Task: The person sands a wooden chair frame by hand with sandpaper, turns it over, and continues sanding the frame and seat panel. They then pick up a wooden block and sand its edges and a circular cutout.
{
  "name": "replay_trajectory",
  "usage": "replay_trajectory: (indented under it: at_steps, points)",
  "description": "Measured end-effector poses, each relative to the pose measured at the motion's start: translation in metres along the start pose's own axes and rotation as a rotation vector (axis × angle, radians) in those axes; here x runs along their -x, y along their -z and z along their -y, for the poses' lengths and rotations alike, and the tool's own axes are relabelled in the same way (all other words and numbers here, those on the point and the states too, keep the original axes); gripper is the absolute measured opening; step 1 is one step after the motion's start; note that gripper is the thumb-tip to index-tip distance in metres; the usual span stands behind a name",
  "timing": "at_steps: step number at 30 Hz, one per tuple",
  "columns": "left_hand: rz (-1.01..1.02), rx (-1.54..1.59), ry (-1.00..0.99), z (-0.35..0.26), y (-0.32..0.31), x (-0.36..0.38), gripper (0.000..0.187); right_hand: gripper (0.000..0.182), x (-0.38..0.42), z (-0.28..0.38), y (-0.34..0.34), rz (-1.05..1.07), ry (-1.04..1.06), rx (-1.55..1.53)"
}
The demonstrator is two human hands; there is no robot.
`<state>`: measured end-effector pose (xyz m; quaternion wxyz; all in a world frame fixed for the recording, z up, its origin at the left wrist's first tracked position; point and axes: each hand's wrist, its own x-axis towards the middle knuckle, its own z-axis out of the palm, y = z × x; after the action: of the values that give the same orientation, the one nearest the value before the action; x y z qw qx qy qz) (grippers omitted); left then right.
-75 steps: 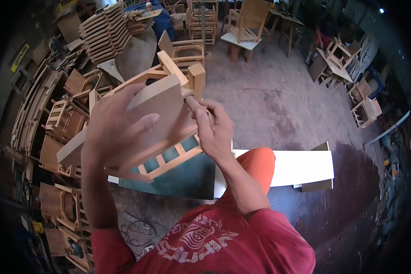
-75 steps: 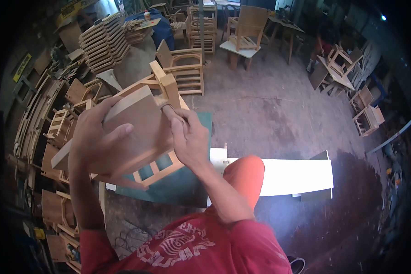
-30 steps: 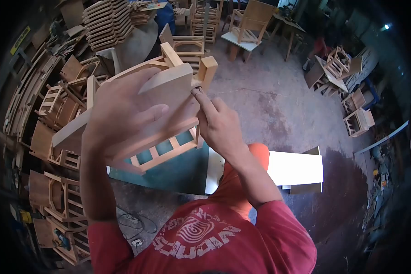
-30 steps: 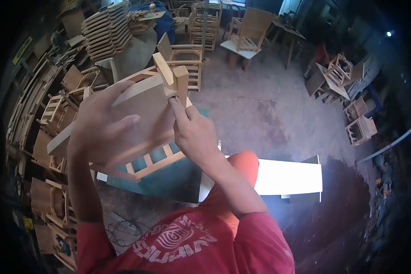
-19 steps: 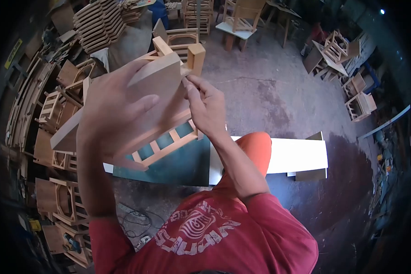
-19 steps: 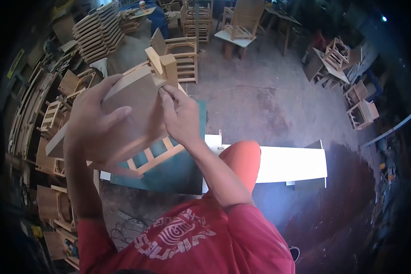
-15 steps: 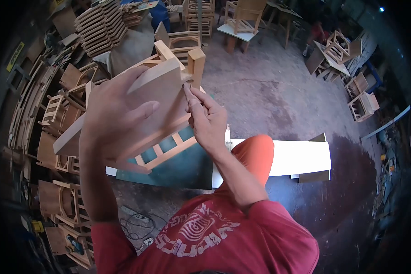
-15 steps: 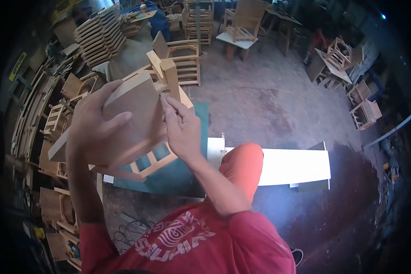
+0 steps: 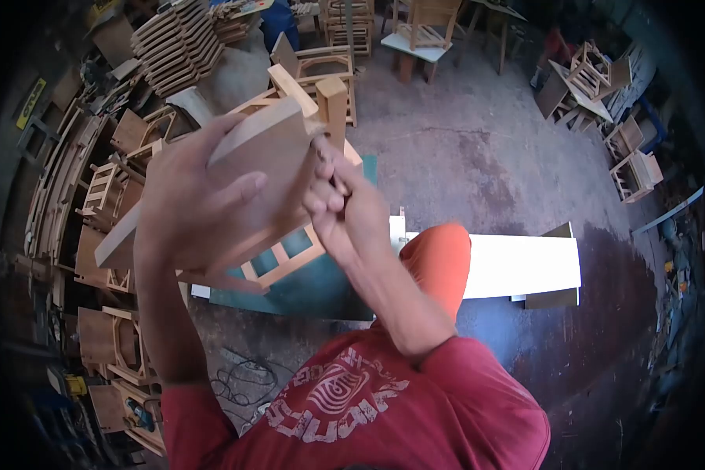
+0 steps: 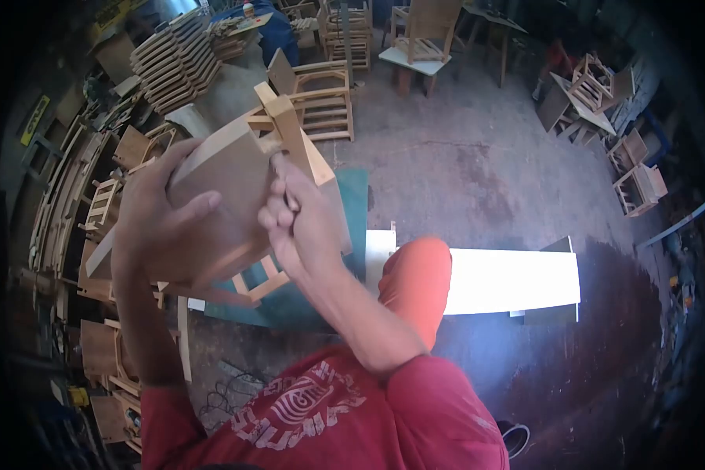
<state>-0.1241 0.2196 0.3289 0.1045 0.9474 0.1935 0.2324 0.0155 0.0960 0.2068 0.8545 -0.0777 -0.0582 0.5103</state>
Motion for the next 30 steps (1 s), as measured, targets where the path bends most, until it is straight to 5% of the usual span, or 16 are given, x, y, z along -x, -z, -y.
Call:
replay_trajectory:
  at_steps: [9,17,20,21,23,24,25,27,30]
  points:
    - [-0.002,-0.018,-0.014,0.003,-0.004,0.007,0.06,0.012,-0.01,-0.003,0.013,0.072,-0.031,-0.153]
    - [-0.016,-0.089,-0.005,-0.002,-0.007,0.006,0.064,0.019,-0.01,0.006,0.001,0.04,0.061,0.074]
    - [-0.019,-0.057,-0.011,0.001,-0.004,0.008,0.062,0.031,0.001,0.002,0.012,-0.084,0.266,0.824]
    - [-0.023,-0.041,-0.016,-0.001,-0.003,0.007,0.062,0.031,-0.005,0.003,0.026,-0.078,0.254,0.829]
    - [-0.027,-0.022,-0.01,0.001,-0.003,0.011,0.062,0.028,-0.02,0.013,0.045,0.267,1.045,1.684]
    - [-0.038,-0.033,-0.029,0.002,-0.004,0.011,0.063,0.034,-0.028,0.027,0.048,0.354,1.143,1.92]
    - [-0.05,-0.043,-0.056,0.002,-0.004,0.01,0.064,0.034,-0.024,0.041,0.04,0.352,1.15,1.927]
    - [-0.089,-0.01,-0.108,0.008,-0.007,0.007,0.064,0.053,-0.018,0.067,0.017,0.688,1.191,2.474]
    - [-0.135,0.042,-0.103,0.01,-0.005,0.009,0.063,0.054,-0.021,0.079,0.012,0.724,1.201,2.577]
